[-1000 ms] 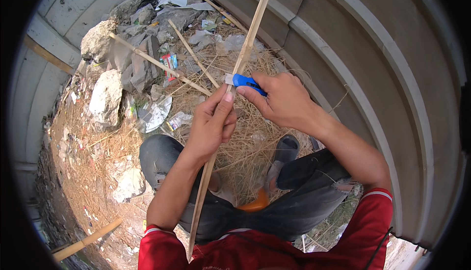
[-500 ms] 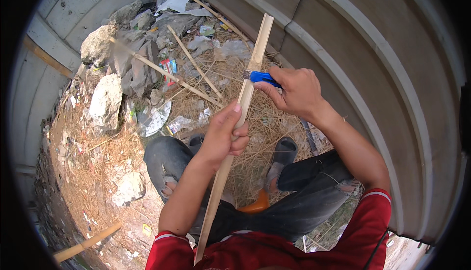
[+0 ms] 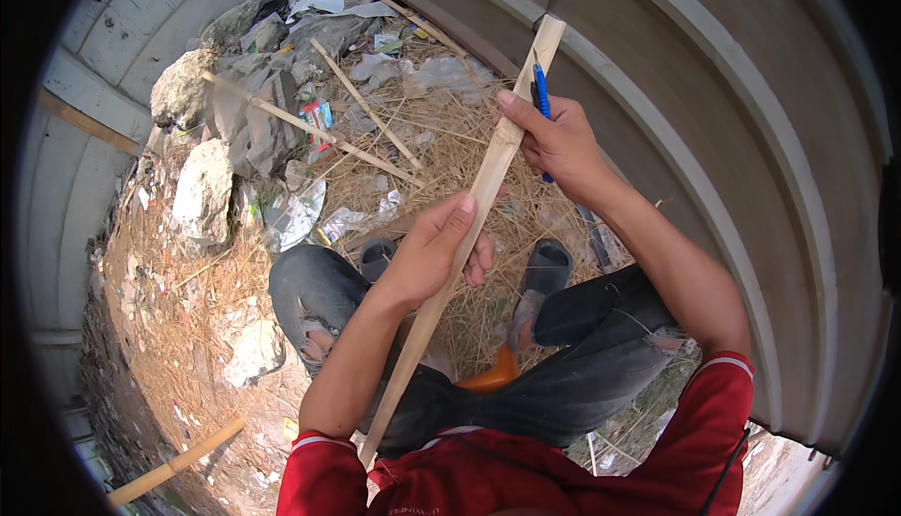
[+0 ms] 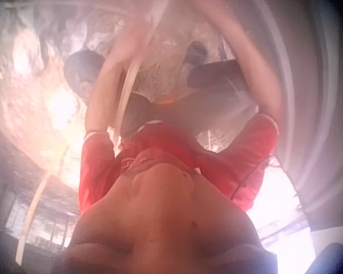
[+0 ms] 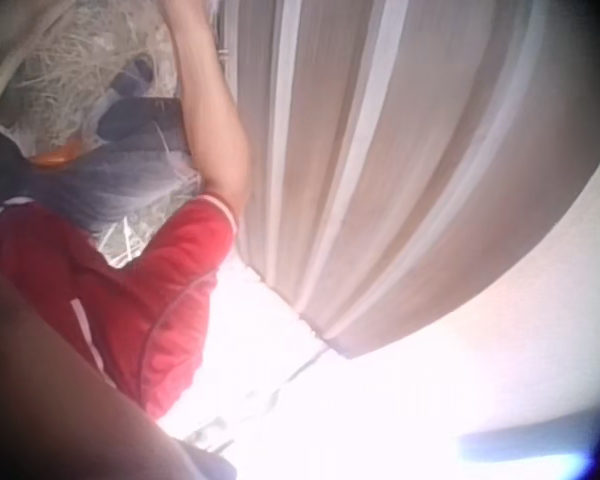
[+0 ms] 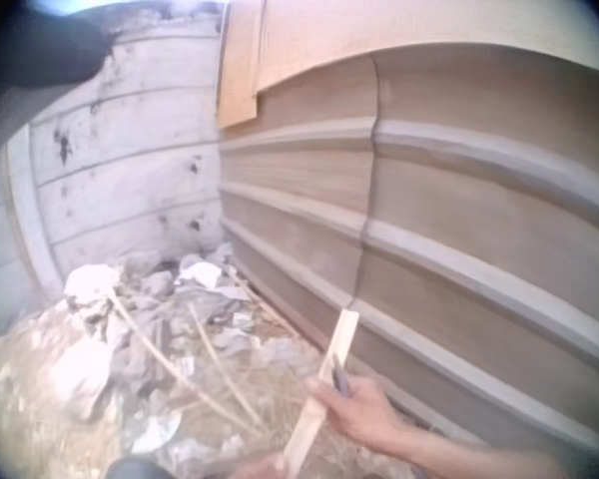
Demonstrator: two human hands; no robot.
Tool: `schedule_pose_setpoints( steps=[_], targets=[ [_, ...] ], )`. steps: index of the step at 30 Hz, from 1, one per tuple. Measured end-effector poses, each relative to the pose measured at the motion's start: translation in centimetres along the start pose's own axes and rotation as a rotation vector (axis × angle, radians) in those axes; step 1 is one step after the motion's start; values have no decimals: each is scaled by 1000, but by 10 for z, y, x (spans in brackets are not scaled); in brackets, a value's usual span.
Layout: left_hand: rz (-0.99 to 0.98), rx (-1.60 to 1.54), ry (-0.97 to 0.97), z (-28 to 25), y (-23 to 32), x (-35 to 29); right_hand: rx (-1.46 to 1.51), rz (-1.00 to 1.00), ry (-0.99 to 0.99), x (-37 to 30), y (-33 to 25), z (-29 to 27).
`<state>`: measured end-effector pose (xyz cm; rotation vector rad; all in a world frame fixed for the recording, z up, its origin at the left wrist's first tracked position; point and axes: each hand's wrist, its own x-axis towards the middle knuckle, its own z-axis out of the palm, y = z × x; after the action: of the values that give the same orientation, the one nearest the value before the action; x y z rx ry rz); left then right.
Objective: The person sits on the ground and uses a blue utility knife to shave and sharpen thin wooden sticks. They hold the sticks against their legs and scrape the blade along the wood to create pointed tips and smooth surfaces.
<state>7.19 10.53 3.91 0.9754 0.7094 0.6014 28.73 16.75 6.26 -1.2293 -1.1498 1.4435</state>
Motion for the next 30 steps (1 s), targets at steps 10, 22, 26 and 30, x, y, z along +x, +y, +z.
schedule_pose_setpoints(
  steps=[10,22,26,30],
  targets=[
    [221,-290,74,108,-90,-71,179,13,170,5,-1,-2],
    [791,-184,745,76,-25,-24,342,-60,64,-28,-10,-52],
    [776,188,794,30,42,-36,104,133,29,-32,27,-73],
    [557,396,716,-10,65,-44,-860,159,25,-18,118,-88]
  ],
)
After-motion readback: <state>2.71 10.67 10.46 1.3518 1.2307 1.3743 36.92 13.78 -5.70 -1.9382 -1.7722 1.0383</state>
